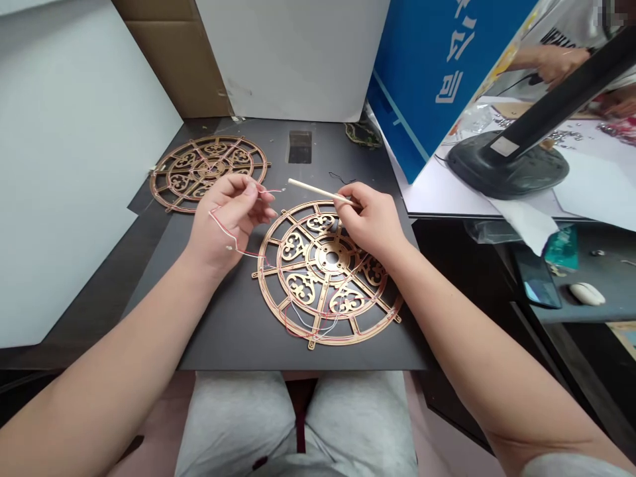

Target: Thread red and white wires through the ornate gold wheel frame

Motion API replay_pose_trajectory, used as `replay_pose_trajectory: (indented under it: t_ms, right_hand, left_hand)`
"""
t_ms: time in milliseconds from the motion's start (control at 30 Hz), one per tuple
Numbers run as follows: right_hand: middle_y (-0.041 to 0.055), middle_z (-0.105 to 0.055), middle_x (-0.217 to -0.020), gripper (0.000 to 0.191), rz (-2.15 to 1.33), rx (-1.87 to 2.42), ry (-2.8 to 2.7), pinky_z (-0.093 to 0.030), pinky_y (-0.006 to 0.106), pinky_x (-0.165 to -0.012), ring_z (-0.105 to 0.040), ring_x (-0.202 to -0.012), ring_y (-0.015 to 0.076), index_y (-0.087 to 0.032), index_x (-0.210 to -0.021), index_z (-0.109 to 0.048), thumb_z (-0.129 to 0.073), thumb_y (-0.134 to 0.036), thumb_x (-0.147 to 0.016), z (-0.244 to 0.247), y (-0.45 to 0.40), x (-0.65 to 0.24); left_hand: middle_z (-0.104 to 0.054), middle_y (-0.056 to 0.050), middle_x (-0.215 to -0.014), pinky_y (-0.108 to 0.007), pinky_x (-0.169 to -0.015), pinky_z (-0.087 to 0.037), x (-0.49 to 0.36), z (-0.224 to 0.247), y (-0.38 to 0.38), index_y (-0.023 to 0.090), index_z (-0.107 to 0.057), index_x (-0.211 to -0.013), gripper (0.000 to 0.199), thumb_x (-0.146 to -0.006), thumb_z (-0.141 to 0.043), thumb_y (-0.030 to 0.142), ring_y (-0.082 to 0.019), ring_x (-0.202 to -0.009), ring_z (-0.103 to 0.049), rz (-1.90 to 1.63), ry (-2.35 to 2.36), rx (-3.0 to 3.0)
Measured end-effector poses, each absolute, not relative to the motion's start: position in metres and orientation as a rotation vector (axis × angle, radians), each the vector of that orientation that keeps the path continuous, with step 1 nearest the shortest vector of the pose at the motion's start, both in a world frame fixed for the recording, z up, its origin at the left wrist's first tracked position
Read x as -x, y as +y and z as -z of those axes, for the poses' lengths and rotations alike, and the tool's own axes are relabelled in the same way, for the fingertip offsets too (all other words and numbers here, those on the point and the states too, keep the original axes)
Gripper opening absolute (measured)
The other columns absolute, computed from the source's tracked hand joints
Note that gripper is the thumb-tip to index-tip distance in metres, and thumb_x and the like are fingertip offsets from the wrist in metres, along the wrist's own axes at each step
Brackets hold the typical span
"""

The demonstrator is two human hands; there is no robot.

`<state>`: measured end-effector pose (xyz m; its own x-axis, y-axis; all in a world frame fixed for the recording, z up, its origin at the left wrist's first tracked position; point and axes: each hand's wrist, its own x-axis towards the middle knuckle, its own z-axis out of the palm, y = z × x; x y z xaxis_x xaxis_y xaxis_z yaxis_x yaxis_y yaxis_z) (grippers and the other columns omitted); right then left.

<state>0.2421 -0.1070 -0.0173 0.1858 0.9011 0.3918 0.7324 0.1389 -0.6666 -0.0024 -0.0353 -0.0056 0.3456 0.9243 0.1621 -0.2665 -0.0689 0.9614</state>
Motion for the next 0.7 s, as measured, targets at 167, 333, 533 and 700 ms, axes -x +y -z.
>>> replay_pose_trajectory:
  t_ms: [167,333,533,700]
  right_hand:
    - [0.0018,-0.063,-0.074,0.020,-0.209,1.605,-1.500,-0.037,0.030,-0.065,-0.053,-0.067,0.0153,-0.018,-0.093,-0.072,-0.058,-0.033,-0.094,0.016,-0.107,-0.246]
    - [0.0014,-0.056,-0.071,0.024,-0.056,1.545,-1.325,-0.036,0.030,-0.063,-0.050,-0.065,0.0145,-0.019,-0.091,-0.069,-0.057,-0.038,-0.097,0.012,-0.105,-0.257]
    - [0.0010,-0.057,-0.070,0.023,-0.081,1.579,-1.354,-0.036,0.031,-0.063,-0.050,-0.065,0.0150,-0.019,-0.090,-0.068,-0.057,-0.039,-0.097,0.014,-0.106,-0.258]
    - [-0.0001,-0.059,-0.069,0.020,-0.120,1.585,-1.395,-0.037,0.031,-0.064,-0.051,-0.064,0.0146,-0.019,-0.090,-0.070,-0.060,-0.035,-0.094,0.018,-0.104,-0.256]
  left_hand:
    - [-0.064,0.002,-0.091,-0.034,-0.072,-0.054,0.014,-0.006,-0.021,0.023,-0.054,-0.090,0.029,-0.089,-0.079,0.037,-0.011,-0.075,-0.058,-1.273,0.716,-1.138]
    - [-0.067,0.006,-0.105,-0.031,-0.078,-0.053,0.042,-0.014,0.007,0.023,-0.045,-0.095,0.037,-0.075,-0.076,0.023,-0.012,-0.091,-0.061,-1.482,0.873,-0.884]
    - [-0.063,0.007,-0.090,-0.026,-0.061,-0.045,0.062,-0.011,0.034,0.023,-0.041,-0.110,0.018,-0.101,-0.054,0.014,-0.010,-0.070,-0.064,-1.715,1.169,-0.935]
    - [-0.065,0.005,-0.086,-0.024,-0.049,-0.040,0.074,-0.006,0.057,0.017,-0.049,-0.105,0.023,-0.099,-0.072,0.020,-0.006,-0.063,-0.061,-1.717,1.345,-1.548]
